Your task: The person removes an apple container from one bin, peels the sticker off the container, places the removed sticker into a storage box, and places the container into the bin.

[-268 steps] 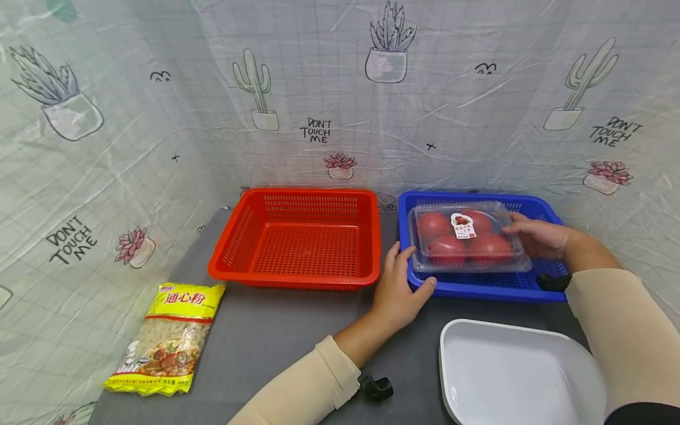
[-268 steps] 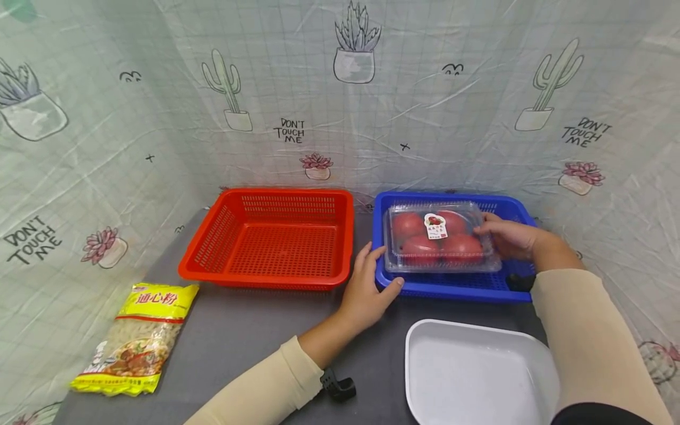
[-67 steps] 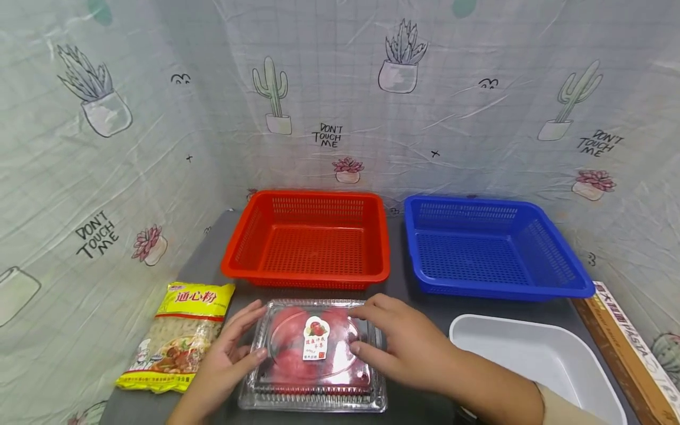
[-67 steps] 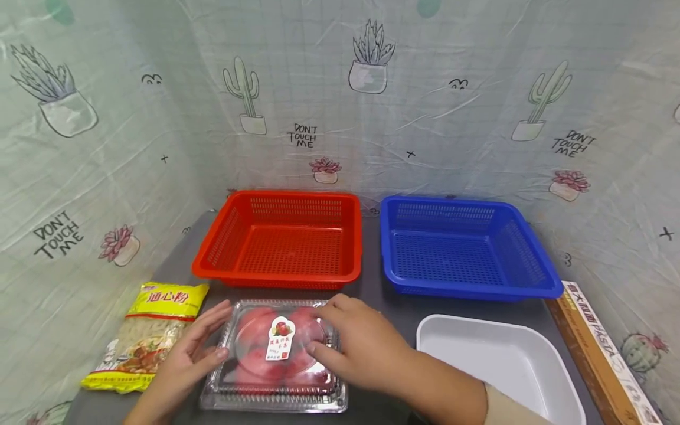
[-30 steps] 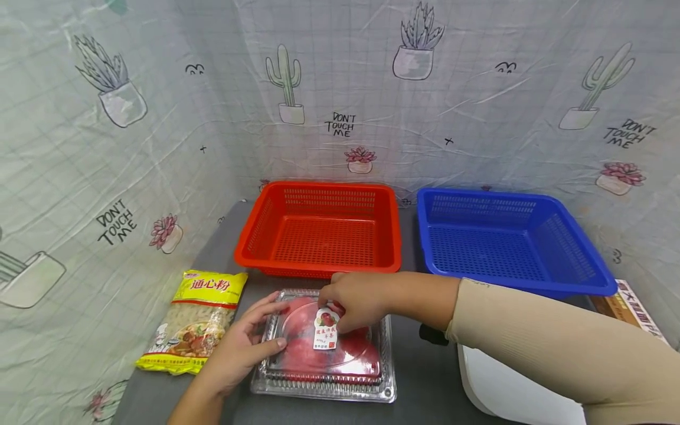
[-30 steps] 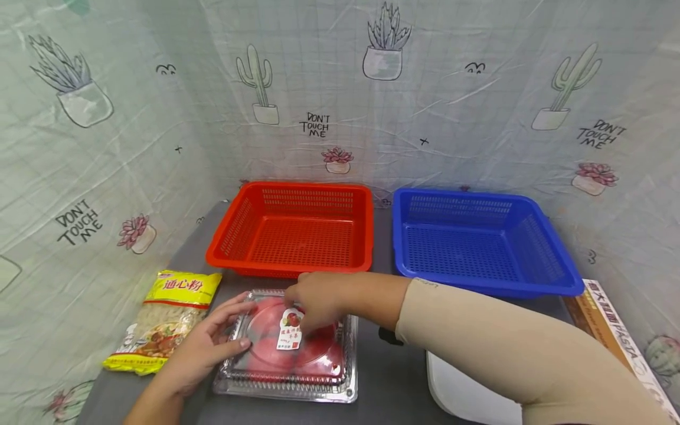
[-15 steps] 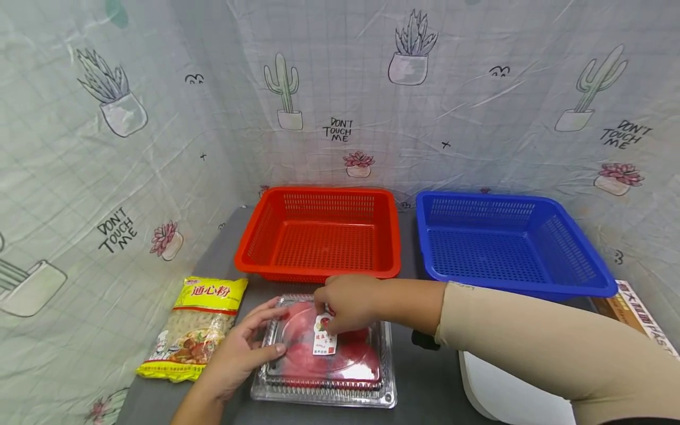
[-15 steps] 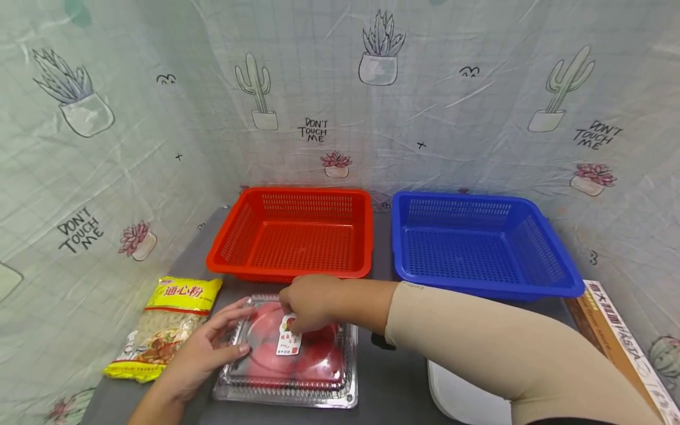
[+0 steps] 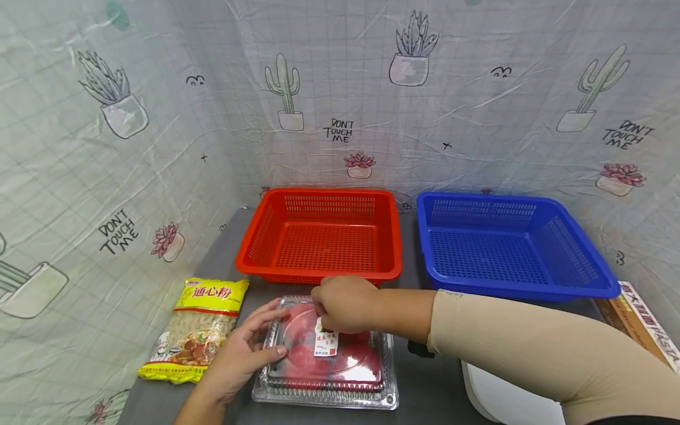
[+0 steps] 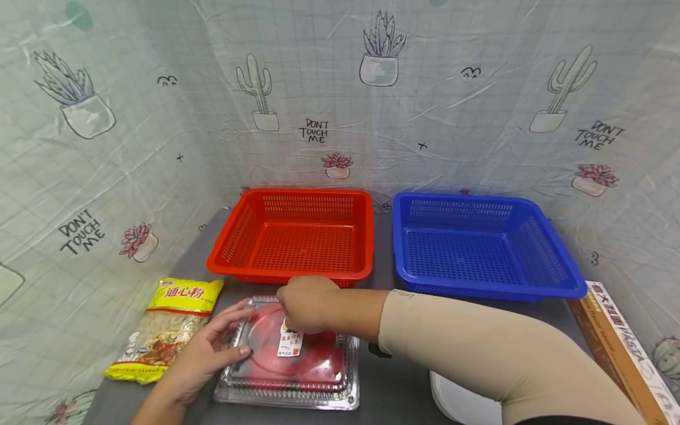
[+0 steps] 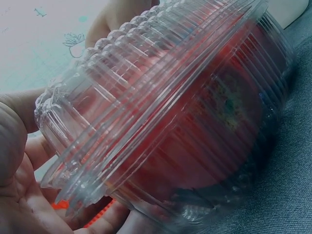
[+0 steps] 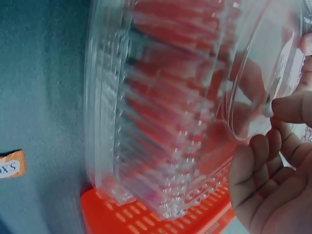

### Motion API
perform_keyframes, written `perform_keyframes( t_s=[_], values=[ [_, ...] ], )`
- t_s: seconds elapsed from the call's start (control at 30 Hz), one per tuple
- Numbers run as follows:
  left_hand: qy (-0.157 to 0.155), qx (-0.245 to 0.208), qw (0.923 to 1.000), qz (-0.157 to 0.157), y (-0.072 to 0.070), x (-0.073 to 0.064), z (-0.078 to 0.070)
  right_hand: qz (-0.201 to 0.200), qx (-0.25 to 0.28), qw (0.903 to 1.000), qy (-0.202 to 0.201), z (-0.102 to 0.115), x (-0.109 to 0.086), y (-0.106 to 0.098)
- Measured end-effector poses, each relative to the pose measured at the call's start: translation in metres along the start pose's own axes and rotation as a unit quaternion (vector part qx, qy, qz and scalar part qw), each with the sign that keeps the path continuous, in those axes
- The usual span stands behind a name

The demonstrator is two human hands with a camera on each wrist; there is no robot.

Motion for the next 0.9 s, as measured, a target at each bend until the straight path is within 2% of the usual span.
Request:
perform_keyframes(
  t_s=[0.2, 0.47, 0.8, 0.9],
  values=[
    [0.008, 0.001, 1.0, 0.002, 0.0, 0.0, 0.0, 0.006, 0.017, 0.9997, -0.014, -0.001, 0.001, -0.002],
    [-0.001, -0.003, 1.0, 0.001, 0.001, -0.001, 0.001, 0.018, 0.044, 0.9988, -0.012, -0.002, 0.001, -0.012],
    [0.006, -0.002, 1.0, 0.005, 0.002, -0.001, 0.002, 0.018, -0.021, 0.9989, -0.038, -0.004, -0.001, -0.01],
    [0.005, -0.004, 1.0, 0.004, 0.002, 0.0, 0.002, 0.009, -0.027, 0.9991, -0.032, -0.004, -0.001, -0.007]
  ],
)
Point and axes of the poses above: each hand's wrist, its own x-axis towards the middle knuckle, its own y-axis out of the palm, z = x × y, the point moved 2 cm from there along x, towards the middle knuckle, and after that the axes turned 15 degrees about -z, right-handed, at the moved point
